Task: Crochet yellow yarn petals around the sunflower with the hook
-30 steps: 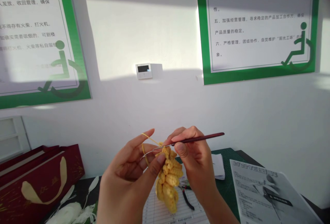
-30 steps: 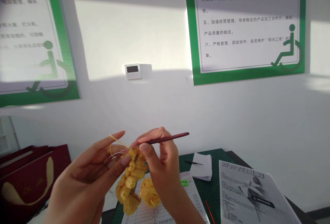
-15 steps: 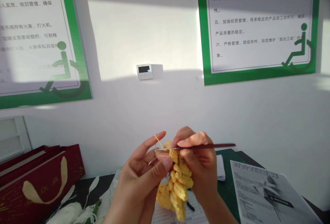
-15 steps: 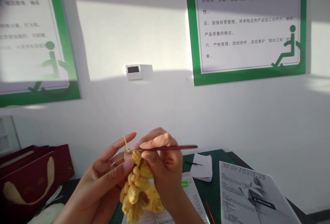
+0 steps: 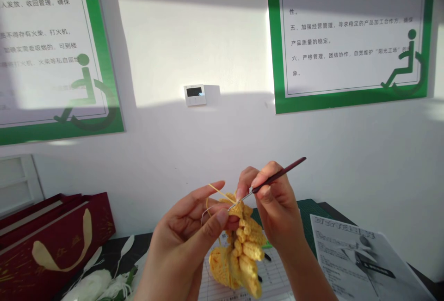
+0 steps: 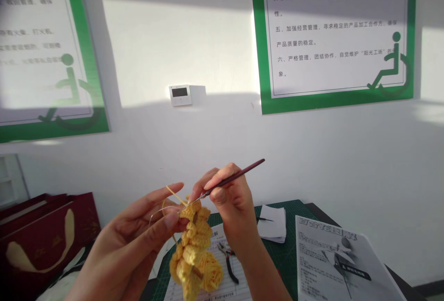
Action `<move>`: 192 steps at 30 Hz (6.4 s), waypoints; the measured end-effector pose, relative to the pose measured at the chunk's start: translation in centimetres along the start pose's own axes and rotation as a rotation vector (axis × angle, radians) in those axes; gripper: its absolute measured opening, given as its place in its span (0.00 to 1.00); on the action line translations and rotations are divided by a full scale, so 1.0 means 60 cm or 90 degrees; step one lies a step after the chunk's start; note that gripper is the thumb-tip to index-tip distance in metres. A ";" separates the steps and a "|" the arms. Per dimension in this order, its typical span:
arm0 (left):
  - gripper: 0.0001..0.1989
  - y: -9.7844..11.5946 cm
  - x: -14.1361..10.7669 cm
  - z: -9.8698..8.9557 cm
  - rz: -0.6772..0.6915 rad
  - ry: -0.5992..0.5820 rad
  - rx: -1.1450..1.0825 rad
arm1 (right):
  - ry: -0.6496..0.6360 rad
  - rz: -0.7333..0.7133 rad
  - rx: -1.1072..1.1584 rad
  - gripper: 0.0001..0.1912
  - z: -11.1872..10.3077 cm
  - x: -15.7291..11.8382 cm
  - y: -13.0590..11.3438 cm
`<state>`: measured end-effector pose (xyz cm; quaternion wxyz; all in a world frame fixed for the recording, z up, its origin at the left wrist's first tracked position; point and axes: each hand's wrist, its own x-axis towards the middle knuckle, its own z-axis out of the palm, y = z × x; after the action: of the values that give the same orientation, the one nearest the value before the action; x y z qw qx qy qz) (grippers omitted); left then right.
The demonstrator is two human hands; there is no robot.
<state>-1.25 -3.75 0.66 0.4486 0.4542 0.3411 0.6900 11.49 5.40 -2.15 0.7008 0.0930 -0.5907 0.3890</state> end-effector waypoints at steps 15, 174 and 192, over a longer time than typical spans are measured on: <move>0.16 -0.007 0.006 -0.003 0.053 0.003 0.001 | -0.093 -0.136 -0.236 0.03 -0.022 0.000 -0.032; 0.11 -0.013 0.005 -0.007 0.031 0.051 0.034 | 0.061 -0.397 -0.462 0.11 0.033 -0.027 0.007; 0.20 -0.019 0.009 0.004 0.033 0.111 0.000 | 0.062 -0.376 -0.554 0.18 0.036 -0.031 -0.020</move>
<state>-0.77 -2.85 -0.09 0.3987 0.4011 0.3673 0.7384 10.67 2.51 -2.80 0.7811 -0.0620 -0.6128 -0.1025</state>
